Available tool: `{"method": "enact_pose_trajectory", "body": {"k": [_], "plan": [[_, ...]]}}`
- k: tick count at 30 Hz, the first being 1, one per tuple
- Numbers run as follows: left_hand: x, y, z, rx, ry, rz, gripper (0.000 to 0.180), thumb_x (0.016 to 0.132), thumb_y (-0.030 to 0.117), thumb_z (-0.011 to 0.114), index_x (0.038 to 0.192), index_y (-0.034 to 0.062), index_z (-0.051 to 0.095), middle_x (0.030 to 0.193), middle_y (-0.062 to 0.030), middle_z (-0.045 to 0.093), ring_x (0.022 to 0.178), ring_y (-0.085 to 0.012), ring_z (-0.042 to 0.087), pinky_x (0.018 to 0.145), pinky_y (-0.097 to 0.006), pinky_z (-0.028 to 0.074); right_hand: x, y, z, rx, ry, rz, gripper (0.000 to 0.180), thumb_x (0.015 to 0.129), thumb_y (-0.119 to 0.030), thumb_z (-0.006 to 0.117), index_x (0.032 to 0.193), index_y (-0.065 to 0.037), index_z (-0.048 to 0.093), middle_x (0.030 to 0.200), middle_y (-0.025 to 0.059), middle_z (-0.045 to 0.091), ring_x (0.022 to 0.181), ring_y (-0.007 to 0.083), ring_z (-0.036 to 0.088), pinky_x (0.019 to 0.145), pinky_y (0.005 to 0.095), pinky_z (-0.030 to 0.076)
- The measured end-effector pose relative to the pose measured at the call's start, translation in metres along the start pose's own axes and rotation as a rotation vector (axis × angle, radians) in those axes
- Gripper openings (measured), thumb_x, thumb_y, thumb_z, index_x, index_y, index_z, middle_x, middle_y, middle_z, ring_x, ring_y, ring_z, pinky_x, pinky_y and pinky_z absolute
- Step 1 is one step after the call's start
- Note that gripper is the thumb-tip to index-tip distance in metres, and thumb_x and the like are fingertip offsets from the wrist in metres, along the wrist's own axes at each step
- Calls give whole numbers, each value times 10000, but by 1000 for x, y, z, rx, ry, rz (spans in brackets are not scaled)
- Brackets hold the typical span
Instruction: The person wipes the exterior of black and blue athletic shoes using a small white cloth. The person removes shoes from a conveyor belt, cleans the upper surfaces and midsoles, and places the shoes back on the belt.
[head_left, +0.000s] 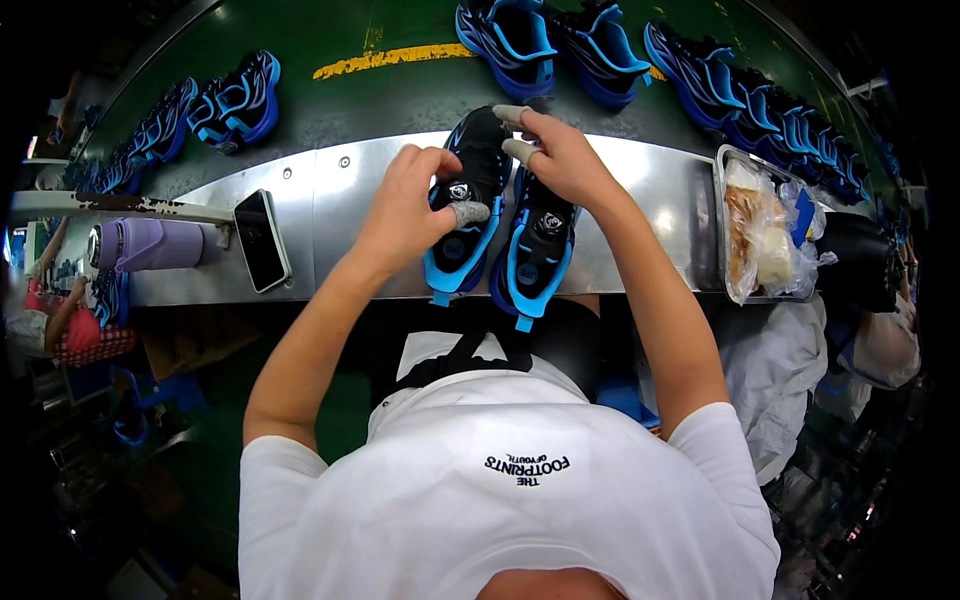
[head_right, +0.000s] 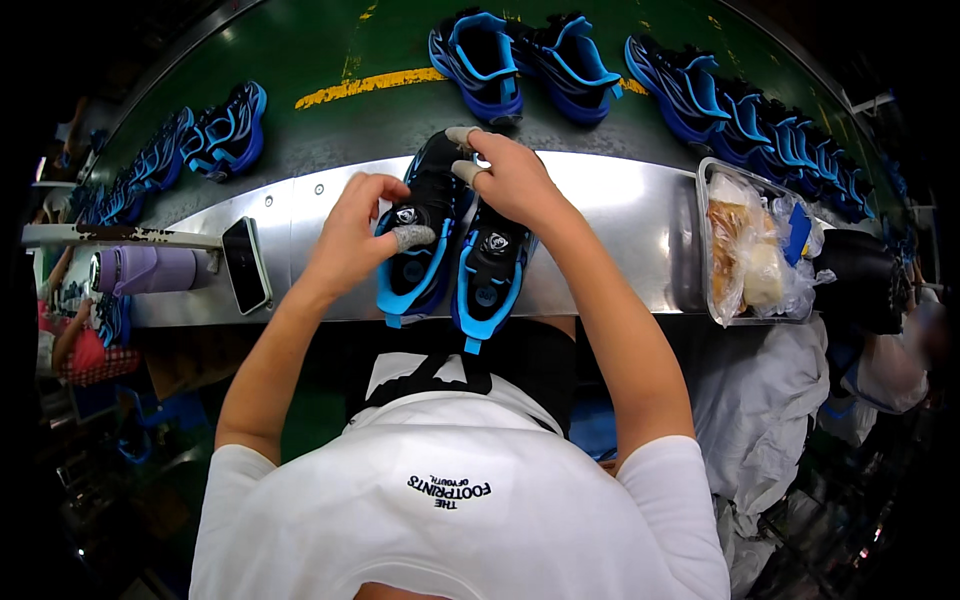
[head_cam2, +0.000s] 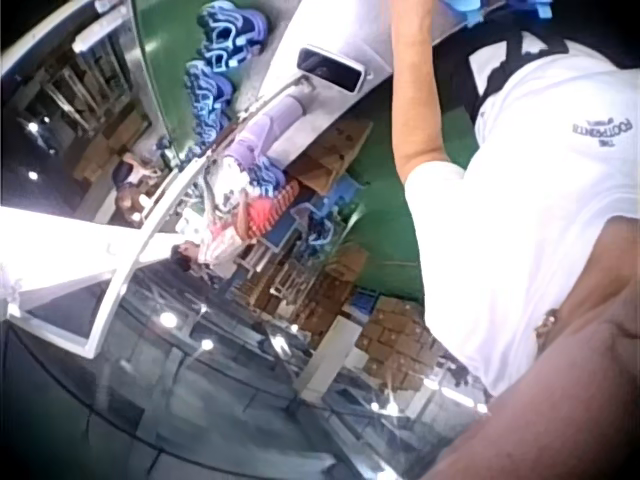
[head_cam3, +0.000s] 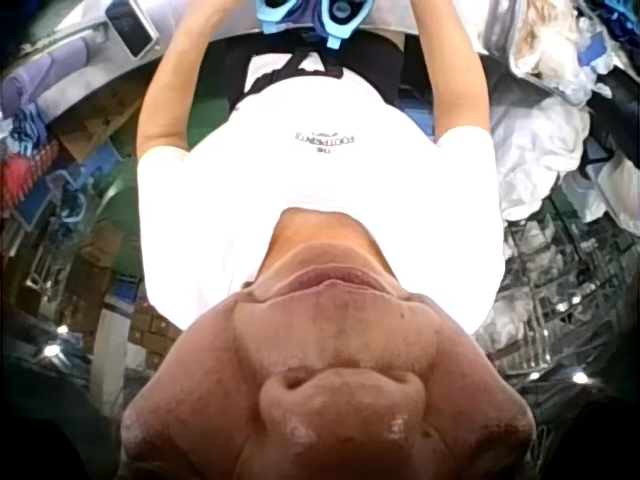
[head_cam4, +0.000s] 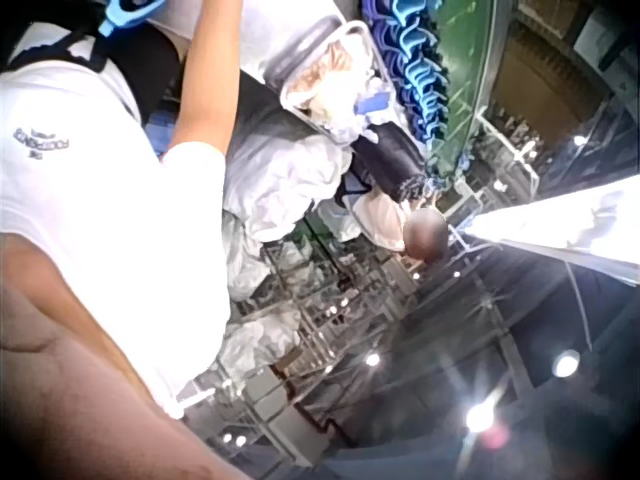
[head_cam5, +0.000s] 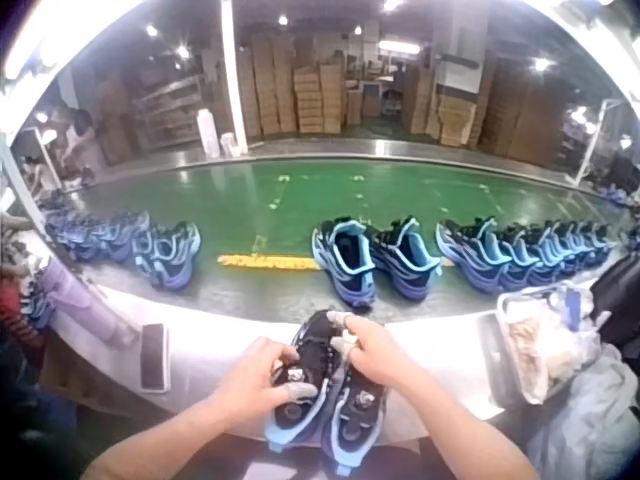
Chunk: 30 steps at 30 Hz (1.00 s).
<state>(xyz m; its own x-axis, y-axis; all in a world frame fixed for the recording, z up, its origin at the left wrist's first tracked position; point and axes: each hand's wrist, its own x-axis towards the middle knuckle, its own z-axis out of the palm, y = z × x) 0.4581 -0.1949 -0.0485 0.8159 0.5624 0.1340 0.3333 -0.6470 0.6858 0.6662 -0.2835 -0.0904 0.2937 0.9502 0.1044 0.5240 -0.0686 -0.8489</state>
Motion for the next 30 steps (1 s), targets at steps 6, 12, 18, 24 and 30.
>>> {"method": "enact_pose_trajectory", "body": {"k": [6,12,18,24,30], "plan": [[1,2,-15,-405,-314,-125,421,729,7,656,1145,59,609,948,-2,515,806,-129,439,769,-256,404,26,13,24,-214,74,-13,466,849,-253,683,1295,-157,590,1044,161,539,947,314,561,873,371,469],[-1,-2,-2,-239,-145,-86,457,734,7,647,1187,53,609,989,2,544,836,-118,450,786,-248,396,32,19,31,-216,92,-15,442,831,-249,699,1253,-143,621,1059,173,523,1000,319,534,902,371,449],[6,-9,-11,-295,-281,-22,466,725,39,693,1184,47,611,998,-4,564,846,-118,467,789,-253,395,34,26,30,-178,97,12,415,820,-239,712,1216,-139,642,1049,165,521,984,318,538,898,363,452],[-3,-14,8,-263,-105,-82,473,748,76,721,1210,56,619,1019,-17,588,897,-120,496,803,-254,396,37,22,32,-163,115,8,403,804,-233,722,1188,-131,656,1053,163,525,996,317,541,902,367,456],[12,-20,-13,-503,-426,-70,468,760,111,737,1207,56,611,1036,-19,587,932,-134,516,839,-272,403,38,19,37,-177,143,9,409,795,-232,729,1183,-123,659,1049,165,526,983,317,541,903,372,458]]}}
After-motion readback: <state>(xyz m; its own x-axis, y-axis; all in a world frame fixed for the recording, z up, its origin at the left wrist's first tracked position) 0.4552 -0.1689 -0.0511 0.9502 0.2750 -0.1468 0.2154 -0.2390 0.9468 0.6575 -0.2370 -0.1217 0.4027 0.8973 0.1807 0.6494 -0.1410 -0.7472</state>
